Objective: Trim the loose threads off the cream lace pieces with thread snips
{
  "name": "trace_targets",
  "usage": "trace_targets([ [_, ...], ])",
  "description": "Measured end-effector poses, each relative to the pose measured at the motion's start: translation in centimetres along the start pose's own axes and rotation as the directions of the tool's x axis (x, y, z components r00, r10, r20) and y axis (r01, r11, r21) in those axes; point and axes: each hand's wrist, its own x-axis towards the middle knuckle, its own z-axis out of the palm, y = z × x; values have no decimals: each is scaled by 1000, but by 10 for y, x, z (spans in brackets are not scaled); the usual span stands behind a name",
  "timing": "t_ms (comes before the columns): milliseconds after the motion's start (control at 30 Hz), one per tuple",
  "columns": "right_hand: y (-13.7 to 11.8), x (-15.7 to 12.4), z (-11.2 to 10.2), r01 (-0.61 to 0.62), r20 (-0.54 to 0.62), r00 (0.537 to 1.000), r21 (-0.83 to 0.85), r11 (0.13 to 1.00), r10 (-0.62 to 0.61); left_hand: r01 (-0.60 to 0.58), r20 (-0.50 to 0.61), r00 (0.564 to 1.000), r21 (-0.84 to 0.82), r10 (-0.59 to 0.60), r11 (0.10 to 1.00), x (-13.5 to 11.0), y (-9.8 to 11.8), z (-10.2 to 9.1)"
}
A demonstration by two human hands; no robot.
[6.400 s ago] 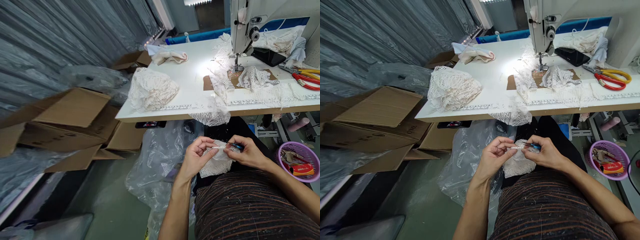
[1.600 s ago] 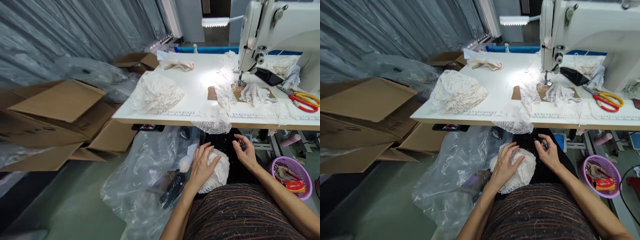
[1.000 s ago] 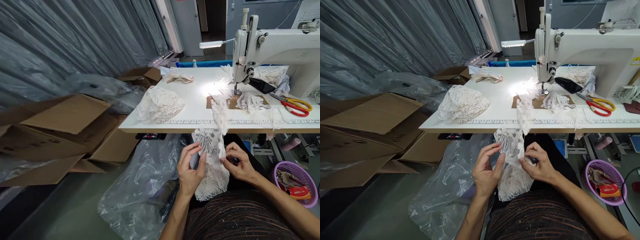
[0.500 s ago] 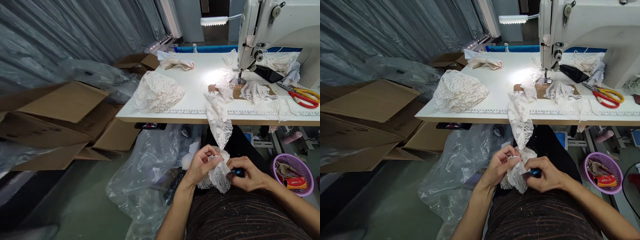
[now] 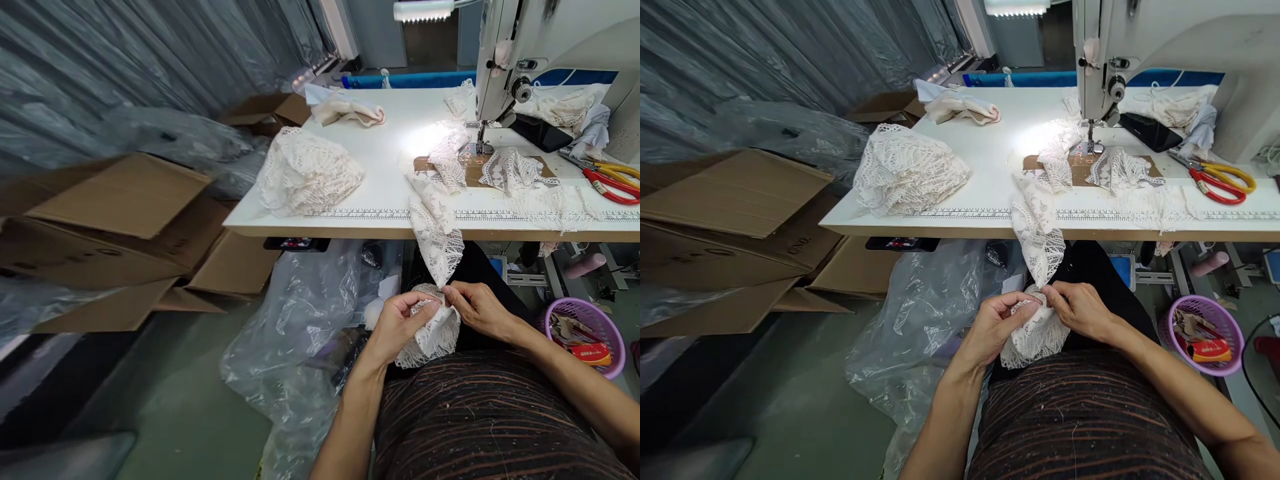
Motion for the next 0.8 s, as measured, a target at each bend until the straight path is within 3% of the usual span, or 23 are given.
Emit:
trace_targets([
  [233, 1, -5, 0, -9, 18, 1000, 14, 1000, 8, 18, 15, 1000, 4, -18, 1000, 0, 5, 1],
  [400, 2, -5, 4, -28, 2, 1000, -67, 997, 29, 12, 30, 999, 30, -13, 999, 1, 5, 3],
  [533, 7, -6, 3, -63, -91, 994, 9, 998, 63, 8, 11, 1000, 59, -9, 998, 3, 4, 2],
  [633, 10, -8, -2, -52, -203, 976, 128, 990, 77, -35, -95, 995, 83, 43, 996, 14, 6, -1],
  [733, 12, -4, -9, -16, -357, 931, 166, 986, 75, -92, -209, 971, 123, 116, 988, 36, 16, 0],
  [800, 11, 2, -12, 4, -436, 897, 170, 985, 72, -117, -217, 964, 169, 152, 979, 52, 26, 3],
])
